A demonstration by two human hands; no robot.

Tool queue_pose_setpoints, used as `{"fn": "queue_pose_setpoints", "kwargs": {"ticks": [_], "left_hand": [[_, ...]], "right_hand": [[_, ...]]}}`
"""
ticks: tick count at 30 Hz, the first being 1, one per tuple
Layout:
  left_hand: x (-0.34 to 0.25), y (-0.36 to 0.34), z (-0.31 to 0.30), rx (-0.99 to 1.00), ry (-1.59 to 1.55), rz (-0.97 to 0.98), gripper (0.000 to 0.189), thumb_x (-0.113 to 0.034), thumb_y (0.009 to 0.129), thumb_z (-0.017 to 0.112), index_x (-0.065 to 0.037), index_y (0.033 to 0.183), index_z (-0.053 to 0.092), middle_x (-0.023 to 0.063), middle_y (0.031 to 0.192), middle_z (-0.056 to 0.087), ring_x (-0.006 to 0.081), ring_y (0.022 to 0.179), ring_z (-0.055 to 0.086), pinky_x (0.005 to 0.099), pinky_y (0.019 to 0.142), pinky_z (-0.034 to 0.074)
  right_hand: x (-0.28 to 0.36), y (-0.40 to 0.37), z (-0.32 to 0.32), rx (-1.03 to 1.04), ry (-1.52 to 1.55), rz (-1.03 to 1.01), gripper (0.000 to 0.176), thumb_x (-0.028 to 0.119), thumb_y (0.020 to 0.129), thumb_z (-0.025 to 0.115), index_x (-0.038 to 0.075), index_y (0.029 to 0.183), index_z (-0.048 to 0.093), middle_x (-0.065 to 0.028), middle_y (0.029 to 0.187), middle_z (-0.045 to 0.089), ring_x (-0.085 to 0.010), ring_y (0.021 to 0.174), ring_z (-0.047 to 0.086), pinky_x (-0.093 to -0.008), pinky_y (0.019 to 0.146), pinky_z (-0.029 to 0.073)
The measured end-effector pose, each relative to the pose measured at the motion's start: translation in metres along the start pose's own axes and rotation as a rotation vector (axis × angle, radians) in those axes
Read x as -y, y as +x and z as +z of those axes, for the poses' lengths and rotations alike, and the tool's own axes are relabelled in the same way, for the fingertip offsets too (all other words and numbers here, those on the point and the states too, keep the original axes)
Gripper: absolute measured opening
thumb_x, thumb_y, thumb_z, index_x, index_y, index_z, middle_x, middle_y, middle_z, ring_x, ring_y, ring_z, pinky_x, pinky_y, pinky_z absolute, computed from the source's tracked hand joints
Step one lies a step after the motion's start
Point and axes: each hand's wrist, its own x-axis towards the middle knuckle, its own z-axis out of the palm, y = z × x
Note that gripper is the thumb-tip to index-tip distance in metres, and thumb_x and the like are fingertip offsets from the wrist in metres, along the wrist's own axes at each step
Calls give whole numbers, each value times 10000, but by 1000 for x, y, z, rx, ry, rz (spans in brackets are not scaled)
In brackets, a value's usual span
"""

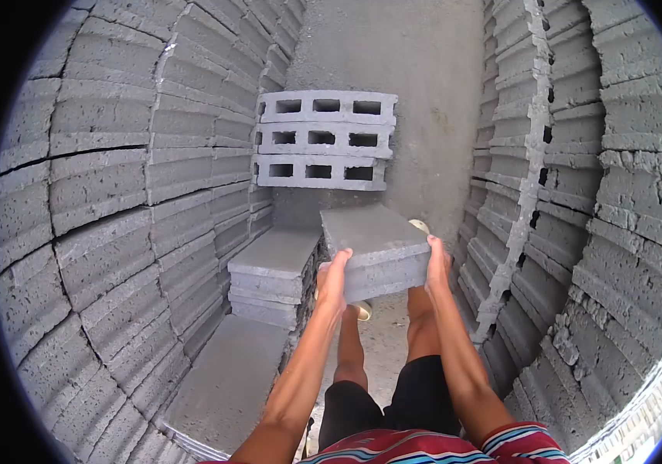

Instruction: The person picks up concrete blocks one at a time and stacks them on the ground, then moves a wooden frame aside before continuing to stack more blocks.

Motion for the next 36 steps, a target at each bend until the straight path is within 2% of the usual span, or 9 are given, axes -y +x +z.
{"fn": "queue_pose_setpoints", "kwargs": {"ticks": [5,10,13,15,18,21,26,33,36], "left_hand": [[2,29,25,-117,28,68,530,-365,680,628,22,1026,520,148,1070,508,241,1017,463,372,884,362],[3,48,32,-204,9,92,502,-357,677,649,40,942,491,124,967,525,183,876,487,311,781,391],[4,46,45,-141,-36,129,477,-377,682,649,40,874,522,109,911,551,169,839,508,285,753,402],[9,54,50,-144,-8,107,461,-380,683,657,30,866,553,100,886,573,175,828,524,296,747,414],[7,55,65,-152,-57,152,488,-370,695,657,24,967,560,115,951,576,211,884,532,327,771,428],[-19,49,67,-1,19,11,521,-365,692,664,37,1002,549,144,1006,564,231,929,522,349,790,426],[-37,67,63,231,56,-261,486,-417,716,617,-79,1059,555,94,1089,545,251,985,504,366,796,420],[-36,52,52,131,281,-118,533,-496,744,585,-36,1013,559,133,1002,568,214,913,534,345,745,440],[-15,61,28,87,227,65,514,-504,779,543,-17,944,570,92,925,583,178,860,540,301,762,426]], "right_hand": [[-24,65,4,98,-68,123,504,418,722,536,-21,967,572,-104,935,546,-194,873,495,-296,785,378],[17,58,23,132,-138,143,471,406,749,527,-23,936,579,-110,915,549,-222,906,490,-319,801,371],[24,56,25,-147,-726,-151,520,418,755,529,-36,1008,537,-168,1067,501,-295,1044,427,-378,890,321],[28,29,24,-155,-770,-463,562,406,738,553,-31,1086,493,-185,1179,426,-336,1121,350,-421,940,265],[17,-14,19,103,-1074,-701,690,363,685,615,-30,1206,391,-211,1291,334,-375,1194,282,-476,978,214],[8,-44,41,324,-1136,-515,788,363,653,654,-70,1228,334,-277,1306,280,-394,1224,245,-492,984,196],[8,-48,72,117,-1252,-511,769,366,611,710,-73,1142,369,-319,1291,269,-415,1201,292,-509,975,217],[-1,-46,95,-59,-1443,-415,723,363,610,729,-39,1099,380,-309,1288,284,-409,1181,337,-490,944,293],[-5,-48,98,-66,-1432,-394,718,348,620,721,-41,1113,372,-313,1301,255,-410,1202,305,-486,946,295]]}}
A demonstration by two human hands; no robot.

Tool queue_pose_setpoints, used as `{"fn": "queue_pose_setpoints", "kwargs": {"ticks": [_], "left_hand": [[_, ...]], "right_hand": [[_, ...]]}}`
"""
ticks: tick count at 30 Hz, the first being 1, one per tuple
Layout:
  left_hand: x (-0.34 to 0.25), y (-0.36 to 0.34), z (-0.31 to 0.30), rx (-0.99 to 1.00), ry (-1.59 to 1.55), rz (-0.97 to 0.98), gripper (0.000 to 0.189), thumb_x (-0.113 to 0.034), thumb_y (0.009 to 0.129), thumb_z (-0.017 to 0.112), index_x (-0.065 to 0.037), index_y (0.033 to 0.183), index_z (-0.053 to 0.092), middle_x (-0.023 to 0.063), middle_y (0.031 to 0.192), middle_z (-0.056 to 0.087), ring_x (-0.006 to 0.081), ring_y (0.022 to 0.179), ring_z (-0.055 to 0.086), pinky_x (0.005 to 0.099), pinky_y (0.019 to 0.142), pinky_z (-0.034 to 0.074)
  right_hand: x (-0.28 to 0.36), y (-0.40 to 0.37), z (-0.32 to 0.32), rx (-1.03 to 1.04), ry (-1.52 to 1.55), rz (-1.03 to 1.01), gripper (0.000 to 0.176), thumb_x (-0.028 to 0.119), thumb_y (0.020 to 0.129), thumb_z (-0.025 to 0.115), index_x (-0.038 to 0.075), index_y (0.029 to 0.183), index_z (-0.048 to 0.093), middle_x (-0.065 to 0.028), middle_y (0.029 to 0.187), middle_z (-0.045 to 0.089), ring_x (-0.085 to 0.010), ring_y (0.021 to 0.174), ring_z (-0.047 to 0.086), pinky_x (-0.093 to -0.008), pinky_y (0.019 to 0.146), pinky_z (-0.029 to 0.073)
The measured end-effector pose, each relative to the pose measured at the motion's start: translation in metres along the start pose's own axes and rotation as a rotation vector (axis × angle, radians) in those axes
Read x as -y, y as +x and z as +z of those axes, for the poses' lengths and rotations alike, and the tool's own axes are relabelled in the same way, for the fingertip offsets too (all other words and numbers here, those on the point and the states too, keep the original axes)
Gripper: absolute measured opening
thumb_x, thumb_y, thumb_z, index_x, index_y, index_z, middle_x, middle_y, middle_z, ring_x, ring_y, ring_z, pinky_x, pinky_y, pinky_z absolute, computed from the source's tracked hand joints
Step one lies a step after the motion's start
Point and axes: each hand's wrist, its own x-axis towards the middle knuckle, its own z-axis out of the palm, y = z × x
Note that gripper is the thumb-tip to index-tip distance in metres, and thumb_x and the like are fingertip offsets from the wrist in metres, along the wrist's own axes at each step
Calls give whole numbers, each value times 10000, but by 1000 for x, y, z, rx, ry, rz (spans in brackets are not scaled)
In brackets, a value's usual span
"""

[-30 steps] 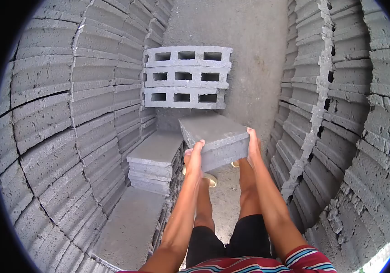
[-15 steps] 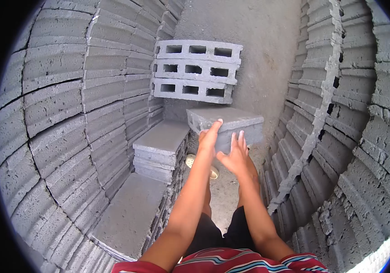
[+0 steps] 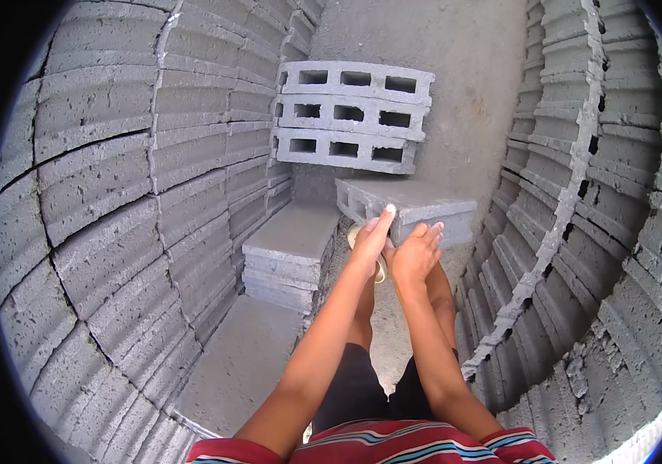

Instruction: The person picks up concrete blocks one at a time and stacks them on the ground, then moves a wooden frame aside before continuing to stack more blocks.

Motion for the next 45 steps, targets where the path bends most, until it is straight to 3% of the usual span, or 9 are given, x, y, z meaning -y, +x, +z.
{"fn": "queue_pose_setpoints", "kwargs": {"ticks": [2,5,7,10,13,17,20,26,45], "left_hand": [[18,24,-20,-69,-45,124,411,-383,798,559,8,921,561,104,940,592,205,925,535,295,818,408],[58,96,-58,-310,363,226,415,-140,705,576,44,1064,476,155,1084,538,244,1006,505,325,867,386],[69,137,-70,-307,535,271,493,-145,684,585,43,1117,440,160,1137,507,250,1041,487,332,878,381],[37,147,-77,177,141,-44,547,-158,664,603,33,1148,433,158,1175,486,262,1100,448,334,911,352],[67,183,-77,162,241,16,591,-244,654,635,-5,1159,442,126,1160,506,243,1124,427,327,935,318],[71,172,-49,-231,842,182,697,-432,582,689,-48,1126,481,180,1045,563,288,1087,466,313,992,239],[66,173,-40,-63,785,192,645,-420,565,708,-35,1044,512,168,994,573,286,1044,486,327,1002,201],[73,134,1,-185,741,230,522,-294,542,739,-12,924,520,138,838,566,311,912,499,389,879,336],[43,178,-98,-585,929,277,505,-199,546,729,33,934,504,215,912,569,354,970,480,390,882,353]], "right_hand": [[5,0,-1,3,21,30,721,331,621,716,-46,1130,371,-305,1315,235,-403,1211,294,-481,964,274],[5,0,5,-97,56,27,727,308,604,716,-57,1134,378,-295,1318,242,-398,1215,288,-480,975,257],[3,-2,7,-143,75,5,733,295,592,715,-65,1135,380,-292,1309,263,-397,1208,299,-484,972,254],[-2,3,10,-213,113,-27,744,283,579,713,-76,1137,377,-296,1291,295,-398,1195,318,-490,968,252],[-15,1,10,-194,115,-19,755,315,588,719,-81,1132,377,-301,1264,334,-388,1187,337,-485,960,256],[-15,11,-3,-163,102,173,745,355,606,719,-97,1106,400,-307,1134,453,-399,1058,454,-451,879,358],[-40,25,-1,-224,86,264,634,294,600,696,-111,1021,450,-285,932,558,-422,824,557,-424,764,439],[-123,50,6,-269,229,226,565,265,587,651,-88,988,465,-261,769,592,-409,750,580,-441,721,443],[-79,107,152,-46,705,159,528,252,557,664,-39,971,511,-173,753,613,-301,724,600,-366,694,459]]}}
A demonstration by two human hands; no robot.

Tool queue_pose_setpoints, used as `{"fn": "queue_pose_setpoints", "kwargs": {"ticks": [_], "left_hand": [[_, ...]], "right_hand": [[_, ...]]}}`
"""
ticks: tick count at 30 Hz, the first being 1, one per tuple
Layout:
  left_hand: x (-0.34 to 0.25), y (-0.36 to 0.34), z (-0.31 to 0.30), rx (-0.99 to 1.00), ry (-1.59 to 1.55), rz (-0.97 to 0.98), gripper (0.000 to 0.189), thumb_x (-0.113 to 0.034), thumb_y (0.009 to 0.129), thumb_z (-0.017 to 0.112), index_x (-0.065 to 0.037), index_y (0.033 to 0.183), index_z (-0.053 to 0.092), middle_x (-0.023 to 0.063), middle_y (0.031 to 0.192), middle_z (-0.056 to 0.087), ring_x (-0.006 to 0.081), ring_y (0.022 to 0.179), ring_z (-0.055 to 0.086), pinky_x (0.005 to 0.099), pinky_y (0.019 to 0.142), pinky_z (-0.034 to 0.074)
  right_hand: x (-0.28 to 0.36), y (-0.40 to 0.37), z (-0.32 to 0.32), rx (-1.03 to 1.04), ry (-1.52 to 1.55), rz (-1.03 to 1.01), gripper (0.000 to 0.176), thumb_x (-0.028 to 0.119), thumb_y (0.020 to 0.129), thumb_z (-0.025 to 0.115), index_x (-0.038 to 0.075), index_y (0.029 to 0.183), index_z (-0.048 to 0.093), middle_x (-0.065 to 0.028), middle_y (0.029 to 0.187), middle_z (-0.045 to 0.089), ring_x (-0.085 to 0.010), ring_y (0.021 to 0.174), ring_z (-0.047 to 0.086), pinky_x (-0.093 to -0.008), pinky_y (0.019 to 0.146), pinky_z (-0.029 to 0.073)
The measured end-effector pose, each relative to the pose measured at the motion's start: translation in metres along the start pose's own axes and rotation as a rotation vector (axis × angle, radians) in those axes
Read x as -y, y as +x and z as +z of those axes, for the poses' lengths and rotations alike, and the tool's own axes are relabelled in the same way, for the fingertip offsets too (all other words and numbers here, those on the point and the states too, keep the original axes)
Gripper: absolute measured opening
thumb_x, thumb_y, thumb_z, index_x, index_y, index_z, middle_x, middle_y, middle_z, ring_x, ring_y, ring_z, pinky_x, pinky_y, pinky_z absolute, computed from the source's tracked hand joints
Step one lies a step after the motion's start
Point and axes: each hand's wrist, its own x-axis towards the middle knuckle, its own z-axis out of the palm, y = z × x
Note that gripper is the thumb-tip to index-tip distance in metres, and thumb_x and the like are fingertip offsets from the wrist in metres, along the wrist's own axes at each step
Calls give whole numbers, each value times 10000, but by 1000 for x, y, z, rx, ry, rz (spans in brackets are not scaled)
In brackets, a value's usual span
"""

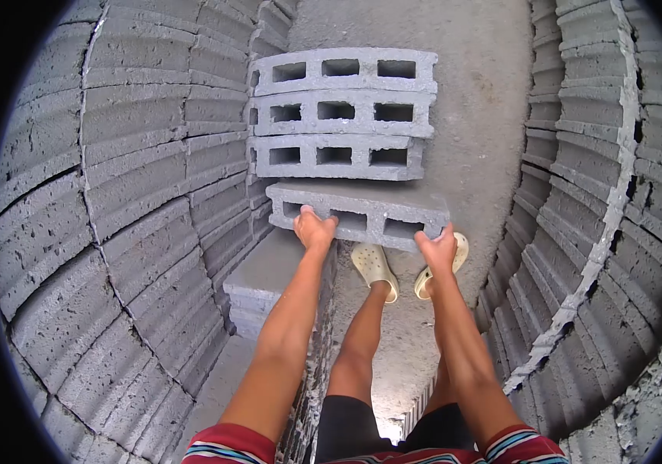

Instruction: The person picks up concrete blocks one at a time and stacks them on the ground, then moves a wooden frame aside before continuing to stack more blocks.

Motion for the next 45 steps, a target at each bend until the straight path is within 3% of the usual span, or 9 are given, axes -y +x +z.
{"fn": "queue_pose_setpoints", "kwargs": {"ticks": [2,3,6,15,22,28,34,40,45], "left_hand": [[1,12,-2,-52,37,14,492,-193,555,727,31,934,505,211,924,569,351,972,481,387,883,355],[3,20,-1,-67,45,15,488,-192,556,726,31,930,505,211,926,569,351,971,481,386,882,355],[10,37,-2,-67,69,15,466,-190,557,715,25,913,504,210,931,569,347,970,481,383,886,355],[3,49,-7,-39,125,-19,431,-234,570,701,14,858,497,185,847,579,341,942,485,397,913,307],[3,54,-3,-101,112,-8,409,-229,548,728,7,785,494,187,803,570,356,888,506,421,853,344],[-3,48,-6,-97,84,-68,404,-214,551,733,0,798,495,194,818,568,363,910,503,418,856,346],[5,57,-1,-134,132,-34,409,-227,542,736,4,779,495,202,816,572,367,889,513,422,858,340],[0,58,-7,-69,111,-67,405,-217,538,731,1,771,481,172,777,558,353,861,510,415,852,338],[0,54,-3,-130,130,-68,393,-207,542,730,-7,773,481,161,792,558,341,867,506,404,875,323]], "right_hand": [[-5,4,22,1,16,9,520,232,562,675,-27,985,518,-149,808,618,-236,738,598,-335,686,461],[-6,6,31,8,39,0,529,236,563,677,-31,992,518,-165,854,618,-251,789,599,-342,718,456],[-9,10,55,-5,104,-25,533,278,545,664,-24,959,516,-183,773,614,-326,740,602,-386,685,460],[8,34,57,27,83,-77,499,268,540,661,-33,913,524,-173,694,598,-325,682,594,-380,656,458],[7,48,65,74,73,-63,504,303,533,683,-34,880,541,-166,653,588,-323,648,589,-380,640,457],[-1,43,79,26,444,-187,468,200,593,702,-14,981,552,-100,738,628,-195,689,595,-320,663,466],[7,37,84,1,484,17,388,147,604,672,0,953,588,-66,772,638,-131,704,578,-283,664,462],[-3,40,97,-82,454,3,374,187,581,669,-3,898,610,-51,758,640,-122,652,576,-291,624,464],[11,32,84,18,423,97,367,172,584,663,-11,896,607,-79,777,638,-140,680,577,-293,648,462]]}}
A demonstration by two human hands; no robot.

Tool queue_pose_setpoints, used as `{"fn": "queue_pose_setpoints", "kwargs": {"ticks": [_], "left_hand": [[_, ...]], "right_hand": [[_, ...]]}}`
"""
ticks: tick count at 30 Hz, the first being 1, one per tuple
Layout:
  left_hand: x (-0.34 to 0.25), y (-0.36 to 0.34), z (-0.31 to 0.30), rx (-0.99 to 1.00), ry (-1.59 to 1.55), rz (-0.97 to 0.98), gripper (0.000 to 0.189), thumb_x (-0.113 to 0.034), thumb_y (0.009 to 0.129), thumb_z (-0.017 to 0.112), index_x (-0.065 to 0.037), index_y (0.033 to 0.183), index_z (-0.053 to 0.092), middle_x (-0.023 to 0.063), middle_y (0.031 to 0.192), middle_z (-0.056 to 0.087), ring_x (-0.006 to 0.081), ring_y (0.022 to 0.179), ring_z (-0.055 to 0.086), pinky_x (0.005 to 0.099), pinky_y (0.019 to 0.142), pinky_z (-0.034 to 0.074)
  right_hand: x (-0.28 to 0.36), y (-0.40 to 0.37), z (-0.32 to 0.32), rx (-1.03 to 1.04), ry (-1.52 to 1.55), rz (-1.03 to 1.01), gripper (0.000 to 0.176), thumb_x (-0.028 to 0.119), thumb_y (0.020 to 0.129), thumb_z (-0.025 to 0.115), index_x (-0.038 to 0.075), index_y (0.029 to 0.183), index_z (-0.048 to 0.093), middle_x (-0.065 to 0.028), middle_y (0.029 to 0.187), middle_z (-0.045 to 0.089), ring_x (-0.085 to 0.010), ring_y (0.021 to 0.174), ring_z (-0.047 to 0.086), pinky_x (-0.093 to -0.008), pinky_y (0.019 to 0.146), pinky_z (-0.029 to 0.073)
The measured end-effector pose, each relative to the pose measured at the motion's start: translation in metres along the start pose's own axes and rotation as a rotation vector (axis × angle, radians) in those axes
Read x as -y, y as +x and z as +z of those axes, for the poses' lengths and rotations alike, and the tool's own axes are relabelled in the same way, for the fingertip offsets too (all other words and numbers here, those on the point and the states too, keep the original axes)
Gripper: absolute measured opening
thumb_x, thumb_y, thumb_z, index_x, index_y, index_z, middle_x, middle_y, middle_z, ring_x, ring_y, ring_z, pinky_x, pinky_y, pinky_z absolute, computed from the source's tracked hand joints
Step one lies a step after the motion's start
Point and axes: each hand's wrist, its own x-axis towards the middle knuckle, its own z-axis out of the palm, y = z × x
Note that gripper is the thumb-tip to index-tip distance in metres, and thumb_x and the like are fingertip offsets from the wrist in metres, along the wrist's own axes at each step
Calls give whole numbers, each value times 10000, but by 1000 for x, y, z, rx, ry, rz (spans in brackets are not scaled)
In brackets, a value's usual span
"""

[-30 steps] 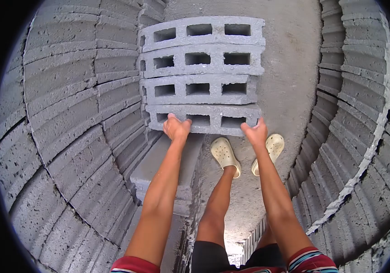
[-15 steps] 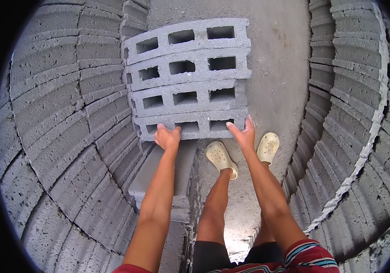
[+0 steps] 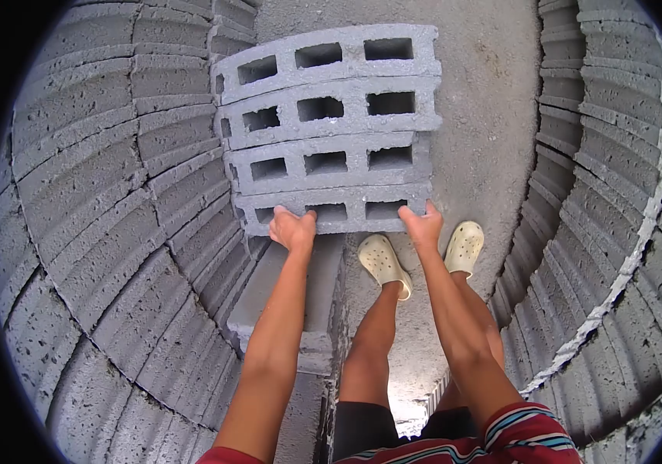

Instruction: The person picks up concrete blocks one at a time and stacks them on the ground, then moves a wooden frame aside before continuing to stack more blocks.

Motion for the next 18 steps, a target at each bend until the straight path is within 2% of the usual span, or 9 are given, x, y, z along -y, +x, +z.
{"fn": "queue_pose_setpoints", "kwargs": {"ticks": [1,2,4,7,8,11,14,17,18], "left_hand": [[-4,1,2,-24,-1,-4,396,-205,544,730,-8,784,483,159,803,559,337,879,504,400,885,317],[-6,1,3,-14,26,-45,447,-219,560,737,-2,870,497,179,908,567,330,980,481,400,929,282],[-9,8,-6,141,44,-77,540,-272,579,733,11,972,493,192,995,555,326,1058,445,399,956,258],[-15,-4,-35,234,48,-74,682,-389,625,693,13,1127,466,193,1129,522,324,1138,410,381,983,242],[-14,-10,-43,243,16,-57,711,-441,649,654,-1,1170,450,168,1152,519,322,1116,441,366,974,270],[4,-33,-63,251,-255,4,686,-449,655,646,-13,1154,468,162,1157,520,323,1094,463,370,953,307],[7,-79,-111,272,-490,-38,597,-350,702,657,30,1124,472,164,1100,543,251,1034,508,325,888,375],[36,-135,-144,255,-688,-57,481,-312,753,633,17,1076,499,99,1041,557,177,965,504,291,857,372],[44,-160,-161,256,-762,-127,472,-316,754,630,8,1074,503,97,1043,555,170,974,492,282,858,361]], "right_hand": [[-1,5,1,8,-11,-16,366,169,585,663,-14,897,606,-86,783,637,-144,687,577,-293,653,461],[-2,10,3,4,15,-45,376,187,589,677,-16,897,605,-91,793,637,-151,696,579,-295,660,460],[-11,11,5,9,58,-79,400,222,596,706,-20,898,603,-101,813,635,-165,713,582,-300,674,458],[1,8,-12,171,-51,-112,502,315,593,752,-20,933,594,-114,838,631,-185,738,587,-300,687,457],[7,8,-20,282,-72,-64,643,439,596,741,-30,1003,573,-176,1024,579,-237,940,554,-327,823,418],[-6,-2,-21,21,-517,-213,716,501,631,683,-34,1083,535,-229,1219,436,-297,1140,420,-356,953,320],[19,-38,-39,127,-601,30,733,527,670,626,-36,1124,506,-243,1314,308,-340,1222,299,-376,1014,233],[-1,-61,-72,274,-376,21,711,419,674,685,-88,1129,478,-204,1069,559,-256,1017,526,-310,890,372],[10,-74,-89,284,-392,39,597,352,699,678,-78,1081,520,-169,1028,581,-225,974,538,-291,860,385]]}}
